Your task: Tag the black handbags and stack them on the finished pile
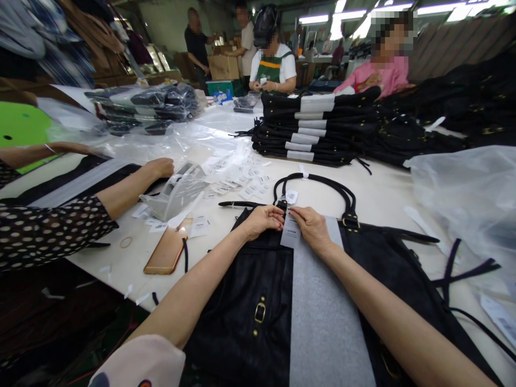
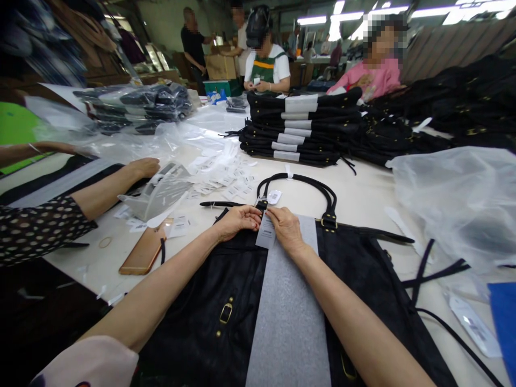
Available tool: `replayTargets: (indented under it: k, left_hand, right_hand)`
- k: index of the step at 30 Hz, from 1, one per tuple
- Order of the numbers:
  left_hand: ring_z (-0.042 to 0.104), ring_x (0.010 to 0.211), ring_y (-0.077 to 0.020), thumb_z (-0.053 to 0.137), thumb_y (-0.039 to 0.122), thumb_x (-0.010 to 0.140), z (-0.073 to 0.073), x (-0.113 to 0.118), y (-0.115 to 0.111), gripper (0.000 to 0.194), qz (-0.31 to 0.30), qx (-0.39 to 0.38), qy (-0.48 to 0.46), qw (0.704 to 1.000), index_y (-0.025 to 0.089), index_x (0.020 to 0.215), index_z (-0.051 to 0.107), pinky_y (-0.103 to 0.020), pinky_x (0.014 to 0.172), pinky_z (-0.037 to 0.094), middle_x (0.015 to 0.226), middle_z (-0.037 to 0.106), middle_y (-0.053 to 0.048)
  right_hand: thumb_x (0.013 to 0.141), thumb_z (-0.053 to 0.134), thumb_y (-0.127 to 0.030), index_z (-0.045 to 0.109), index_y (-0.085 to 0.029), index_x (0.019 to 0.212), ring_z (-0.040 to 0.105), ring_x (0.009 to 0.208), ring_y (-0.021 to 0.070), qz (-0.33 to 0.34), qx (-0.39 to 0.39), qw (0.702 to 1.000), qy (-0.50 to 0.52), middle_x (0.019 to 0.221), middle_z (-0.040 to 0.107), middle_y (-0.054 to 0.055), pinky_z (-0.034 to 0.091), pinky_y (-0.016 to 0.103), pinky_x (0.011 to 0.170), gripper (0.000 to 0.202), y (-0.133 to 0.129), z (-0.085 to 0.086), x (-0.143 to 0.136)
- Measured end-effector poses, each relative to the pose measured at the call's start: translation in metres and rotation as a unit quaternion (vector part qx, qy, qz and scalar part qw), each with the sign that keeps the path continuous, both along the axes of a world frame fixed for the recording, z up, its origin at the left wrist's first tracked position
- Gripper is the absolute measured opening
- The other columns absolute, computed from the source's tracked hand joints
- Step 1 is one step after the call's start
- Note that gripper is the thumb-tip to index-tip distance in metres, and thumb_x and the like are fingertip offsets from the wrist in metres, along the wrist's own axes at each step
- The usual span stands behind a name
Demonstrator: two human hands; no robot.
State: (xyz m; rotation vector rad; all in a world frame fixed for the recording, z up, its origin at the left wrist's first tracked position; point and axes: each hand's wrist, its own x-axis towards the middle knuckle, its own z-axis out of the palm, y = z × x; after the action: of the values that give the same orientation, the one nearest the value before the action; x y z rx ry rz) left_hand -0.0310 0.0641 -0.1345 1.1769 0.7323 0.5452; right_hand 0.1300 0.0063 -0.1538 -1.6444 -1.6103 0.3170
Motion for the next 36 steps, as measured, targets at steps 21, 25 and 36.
replayTargets:
  k: [21, 25, 36]
  left_hand:
    - [0.060, 0.052, -0.0098, 0.061, 0.001, 0.061, 0.004, 0.015, 0.006, 0.018, 0.215, -0.005, -0.041, 0.976, 0.009, 0.077, 0.056, -0.022, 0.053, 0.049, 0.059, 0.060, 0.001]
    - [0.060, 0.052, -0.0103, 0.060, 0.001, 0.063, 0.005, 0.015, 0.005, 0.018, 0.264, -0.036, -0.049, 0.963, 0.010, 0.077, 0.054, -0.023, 0.056, 0.049, 0.060, 0.059, 0.000]
    - [0.051, 0.049, -0.0073, 0.059, 0.015, 0.064, -0.006, 0.013, -0.006, 0.007, 0.147, 0.164, 0.082, 0.972, 0.012, 0.069, 0.063, -0.020, 0.050, 0.041, 0.056, 0.057, 0.003]
  right_hand:
    - [0.081, 0.049, -0.033, 0.058, -0.020, 0.075, 0.058, 0.072, 0.0170, 0.085, -0.004, 0.995, 0.058, 0.076, 0.062, 0.005, 0.043, 0.029, 0.066, 0.017, 0.006, 0.021, -0.010]
    - [0.073, 0.056, -0.038, 0.054, -0.020, 0.077, 0.061, 0.061, 0.0173, 0.062, -0.073, 0.943, 0.319, 0.066, 0.061, 0.000, 0.048, 0.029, 0.057, 0.018, 0.008, 0.015, -0.019]
    - [0.070, 0.060, -0.037, 0.062, -0.018, 0.071, 0.055, 0.050, 0.0114, 0.030, -0.060, 0.949, 0.309, 0.057, 0.059, -0.002, 0.044, 0.023, 0.050, 0.020, 0.006, 0.012, -0.017]
